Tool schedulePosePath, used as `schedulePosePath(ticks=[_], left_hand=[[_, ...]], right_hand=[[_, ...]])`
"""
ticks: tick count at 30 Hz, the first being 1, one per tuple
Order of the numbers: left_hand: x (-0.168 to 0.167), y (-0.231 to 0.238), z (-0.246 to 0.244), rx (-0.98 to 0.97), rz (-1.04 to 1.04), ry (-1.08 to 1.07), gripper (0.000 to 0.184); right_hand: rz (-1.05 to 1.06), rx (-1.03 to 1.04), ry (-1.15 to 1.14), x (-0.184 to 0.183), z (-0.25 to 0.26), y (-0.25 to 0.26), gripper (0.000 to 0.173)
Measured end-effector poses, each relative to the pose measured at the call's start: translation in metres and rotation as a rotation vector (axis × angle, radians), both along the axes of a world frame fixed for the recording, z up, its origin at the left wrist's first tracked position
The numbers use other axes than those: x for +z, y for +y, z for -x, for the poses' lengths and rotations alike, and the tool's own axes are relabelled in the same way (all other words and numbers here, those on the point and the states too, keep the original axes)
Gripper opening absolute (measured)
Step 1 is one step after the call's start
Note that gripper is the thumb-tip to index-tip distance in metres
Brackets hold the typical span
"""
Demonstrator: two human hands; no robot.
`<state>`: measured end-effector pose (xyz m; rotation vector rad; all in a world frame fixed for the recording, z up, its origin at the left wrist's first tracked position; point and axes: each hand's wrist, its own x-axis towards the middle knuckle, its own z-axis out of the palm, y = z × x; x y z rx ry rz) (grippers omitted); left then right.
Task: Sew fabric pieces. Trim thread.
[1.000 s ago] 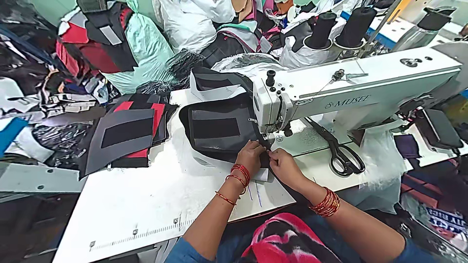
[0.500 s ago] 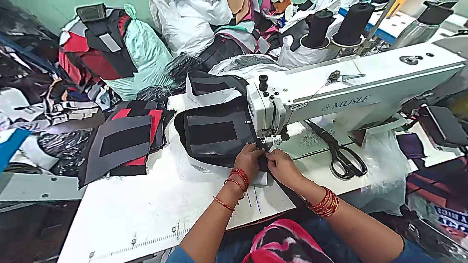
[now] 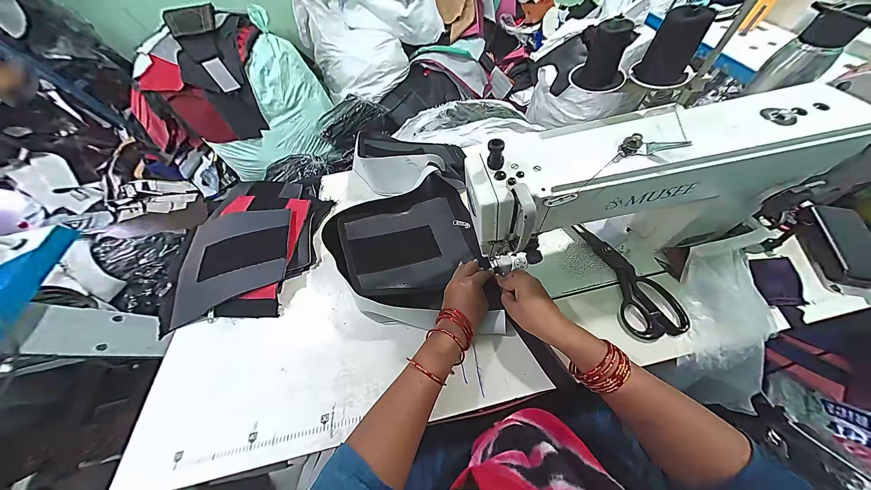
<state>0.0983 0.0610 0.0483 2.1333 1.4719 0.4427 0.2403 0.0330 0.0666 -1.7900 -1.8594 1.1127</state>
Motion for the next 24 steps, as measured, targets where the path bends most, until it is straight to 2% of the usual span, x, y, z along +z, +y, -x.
schedulePosePath(ticks=[13, 19, 23, 24], left_hand=[[-0.003, -0.009, 0.006, -0.008, -0.079, -0.047, 0.034], [0.001, -0.006, 0.005, -0.044, -0.043, 0.012, 0.034], [0.008, -0.001, 0.0, -0.152, 0.031, 0.226, 0.059], [0.011, 0.0, -0.001, -0.172, 0.063, 0.271, 0.06]], right_hand=[[-0.009, -0.021, 0.0, -0.002, 0.004, -0.011, 0.035], [0.01, -0.02, -0.022, 0.0, 0.005, -0.012, 0.032], [0.049, -0.004, -0.06, 0.003, 0.005, -0.011, 0.029], [0.047, -0.003, -0.063, 0.003, 0.005, -0.011, 0.03]])
